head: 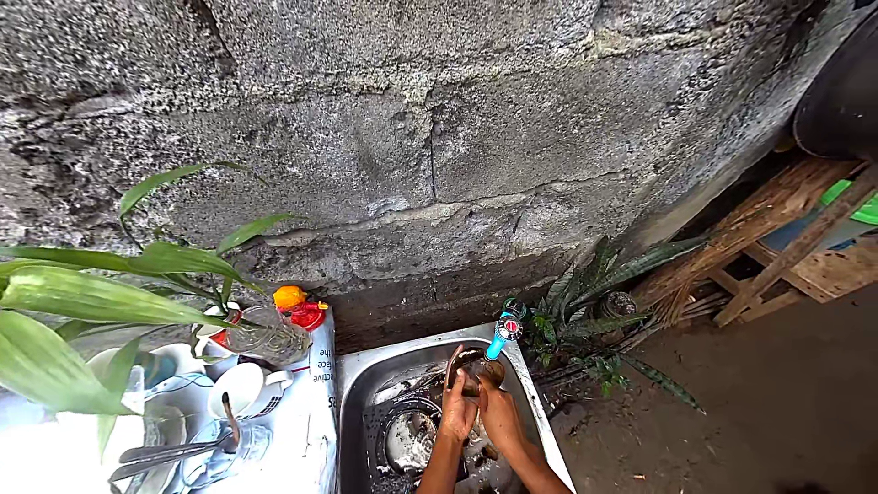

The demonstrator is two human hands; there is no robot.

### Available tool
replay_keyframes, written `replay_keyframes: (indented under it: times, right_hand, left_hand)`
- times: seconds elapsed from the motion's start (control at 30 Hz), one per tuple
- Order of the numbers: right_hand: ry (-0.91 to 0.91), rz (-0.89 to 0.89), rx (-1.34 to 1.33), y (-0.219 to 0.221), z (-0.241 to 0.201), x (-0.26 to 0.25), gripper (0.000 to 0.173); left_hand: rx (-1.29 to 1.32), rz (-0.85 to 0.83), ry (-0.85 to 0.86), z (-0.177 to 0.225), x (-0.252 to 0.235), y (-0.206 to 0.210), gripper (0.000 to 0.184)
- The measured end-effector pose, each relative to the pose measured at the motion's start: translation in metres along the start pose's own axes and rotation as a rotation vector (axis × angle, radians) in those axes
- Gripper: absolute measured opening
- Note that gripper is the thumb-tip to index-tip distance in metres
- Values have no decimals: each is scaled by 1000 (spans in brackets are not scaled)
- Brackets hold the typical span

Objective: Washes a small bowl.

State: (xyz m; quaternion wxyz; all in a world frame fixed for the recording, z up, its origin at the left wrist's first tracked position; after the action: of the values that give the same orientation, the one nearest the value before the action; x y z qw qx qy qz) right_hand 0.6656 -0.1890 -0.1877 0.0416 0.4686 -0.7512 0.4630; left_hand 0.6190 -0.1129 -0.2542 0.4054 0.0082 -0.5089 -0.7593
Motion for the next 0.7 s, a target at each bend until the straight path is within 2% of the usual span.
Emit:
replay_keyframes:
  times: [0.07,0.13,0.27,0.37,0.43,0.5,0.57,0.6,0.67,0.7]
  right_hand:
    - [-17,7,-25,7,-9,6,43]
    - [-73,-71,-62,14,-15,7,43]
    - [-48,-15,-22,4,-4,-8,43]
    - [-180,-73,-167,17,-16,5,42]
    - [-201,-103,-91,19,-15,3,42]
    - [-192,3,61,12,-11,-2,44]
    - [-231,85,28,9,-13,-3,43]
    - [-259,46,-81,13,-17,-1,42]
    - [-330,-79,-310,27,-24,4,39]
    - [-347,-113,-334,29,-25,5,38]
  left_hand:
    - [-54,59,-6,3,5,-2,41]
    - [-74,96,-9,9,7,-8,47]
    - [-94,-162,19,17,4,11,76]
    - [-87,-62,41,33,0,3,75]
    - [40,25,21,36,-3,-9,72]
    - [87,21,39,38,-2,-14,57]
    - [141,-36,50,37,4,-11,49]
    - [179,-20,43,39,8,-8,50]
    - [224,18,11,41,17,-7,67]
    - [242,19,-1,42,20,-7,73]
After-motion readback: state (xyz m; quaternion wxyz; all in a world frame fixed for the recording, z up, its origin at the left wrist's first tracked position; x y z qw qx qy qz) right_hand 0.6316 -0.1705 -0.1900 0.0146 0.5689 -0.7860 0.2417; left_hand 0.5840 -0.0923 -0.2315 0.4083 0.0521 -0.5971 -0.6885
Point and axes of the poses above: each hand's wrist, its own x-axis away from the middle knuckle, its own y-axis out of the palm, z = x × y, the point moved 9 cm from there along -x, towards the middle knuckle, and after that the axes turned 5 degrees about -z, right-handed, at the moved point
